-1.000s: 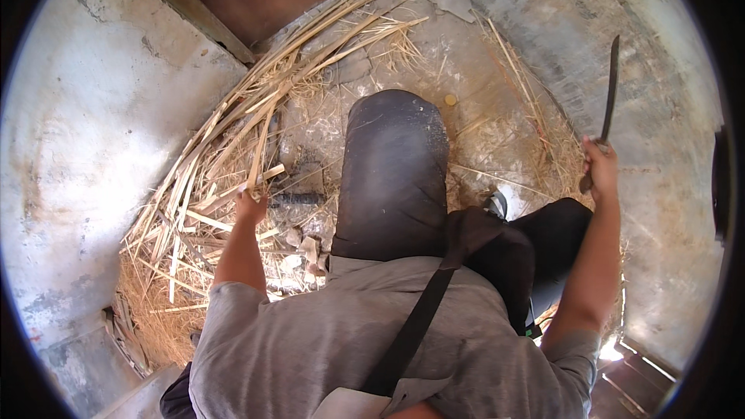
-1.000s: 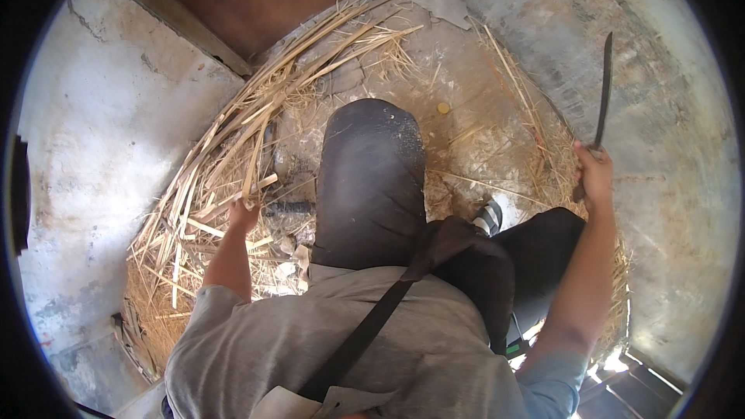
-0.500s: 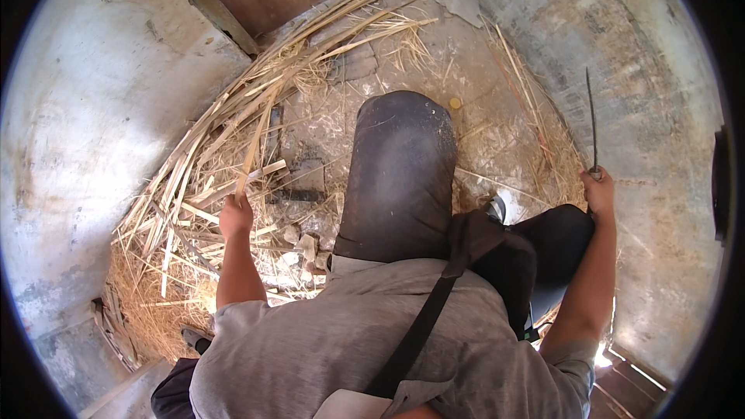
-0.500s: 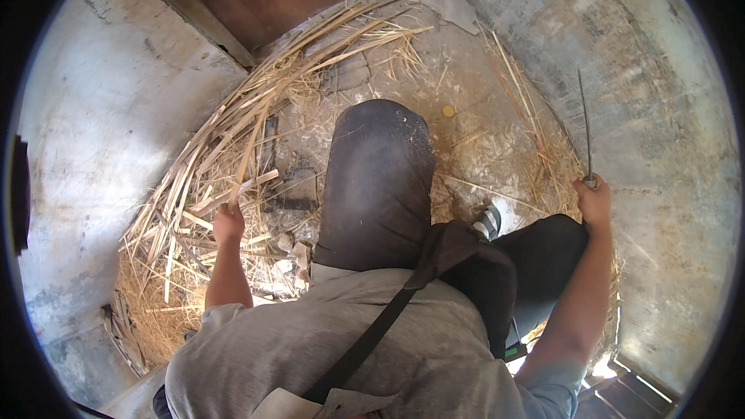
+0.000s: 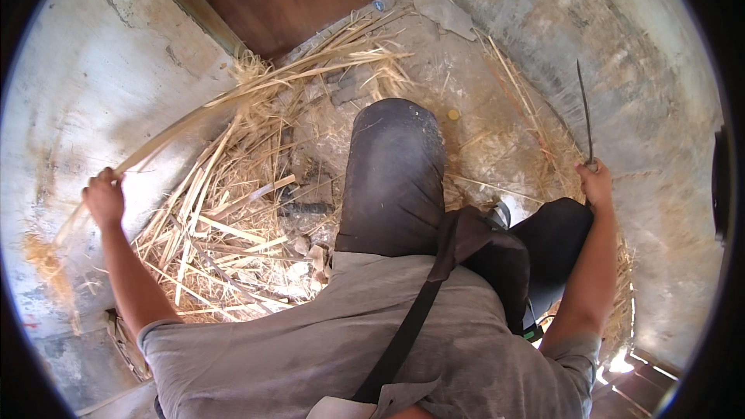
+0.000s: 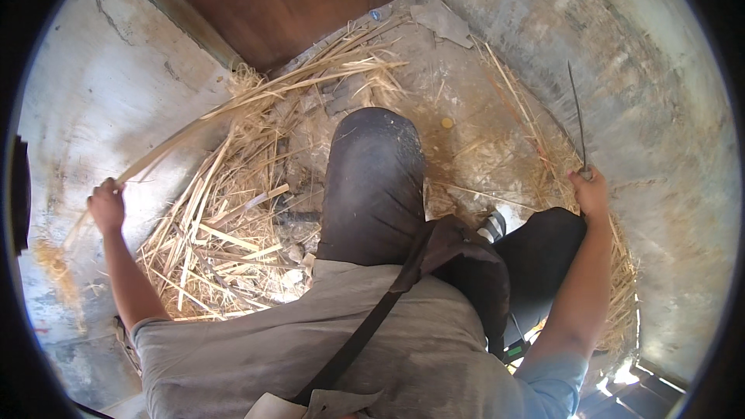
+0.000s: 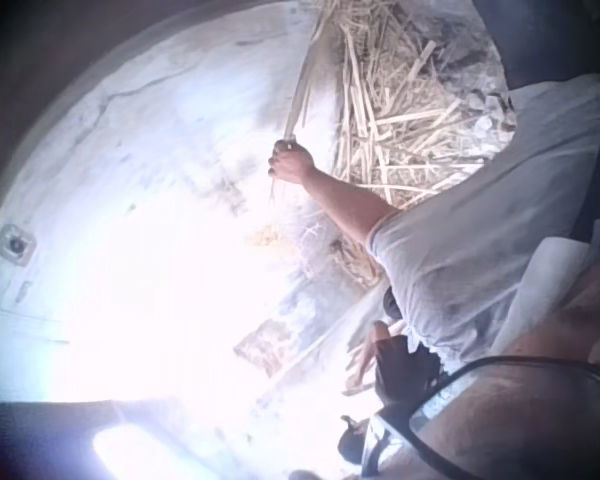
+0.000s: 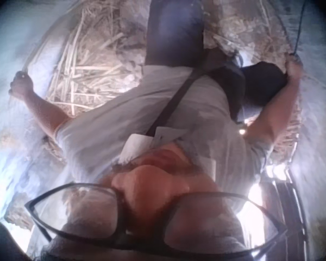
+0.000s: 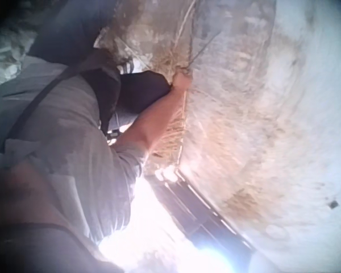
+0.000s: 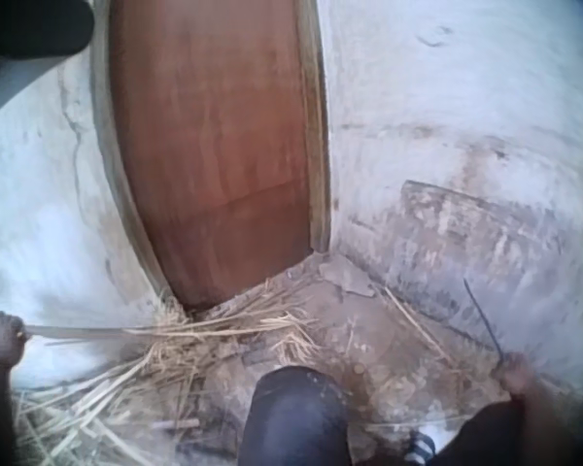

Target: The person sits on a straw-covered floor and uses a knife to split long bamboo strips into thinner pieces. They hold the bamboo with one hand and use the knife to shave and split the material, occasionally adjusting the position of the strips.

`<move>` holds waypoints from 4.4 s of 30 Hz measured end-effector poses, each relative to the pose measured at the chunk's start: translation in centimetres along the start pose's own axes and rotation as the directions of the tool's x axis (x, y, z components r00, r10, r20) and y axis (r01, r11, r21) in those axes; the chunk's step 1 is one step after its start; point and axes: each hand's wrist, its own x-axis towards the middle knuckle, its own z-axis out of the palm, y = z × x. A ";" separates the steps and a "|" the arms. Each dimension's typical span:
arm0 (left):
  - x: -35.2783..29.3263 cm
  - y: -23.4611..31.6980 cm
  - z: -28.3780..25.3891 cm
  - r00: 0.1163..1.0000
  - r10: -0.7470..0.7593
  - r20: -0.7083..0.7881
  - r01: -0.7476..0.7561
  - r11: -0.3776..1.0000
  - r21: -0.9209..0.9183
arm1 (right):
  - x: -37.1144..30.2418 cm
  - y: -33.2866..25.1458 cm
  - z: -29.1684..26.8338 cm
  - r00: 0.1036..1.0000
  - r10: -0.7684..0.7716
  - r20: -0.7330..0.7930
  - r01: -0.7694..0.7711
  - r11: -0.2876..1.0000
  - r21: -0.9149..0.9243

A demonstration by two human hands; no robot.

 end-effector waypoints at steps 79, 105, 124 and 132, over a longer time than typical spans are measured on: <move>-28.4 26.5 1.4 0.676 0.267 0.686 0.264 0.782 -0.565 | -2.5 0.2 -1.4 0.975 -0.184 0.123 0.216 0.907 -0.361; -13.2 31.8 -9.4 0.955 0.296 0.007 -0.094 0.325 -0.941 | -5.7 -12.4 5.1 0.799 -0.557 0.228 0.596 0.785 -0.170; -12.4 33.0 -11.7 0.829 0.455 -0.325 -0.508 0.369 -0.779 | -4.4 -9.3 7.2 0.801 -0.486 0.349 0.595 0.703 -0.389; -10.7 27.4 -12.9 0.774 0.555 -0.305 -0.566 0.392 -0.725 | -1.8 -5.8 6.4 0.927 -0.309 0.215 0.376 0.792 -0.481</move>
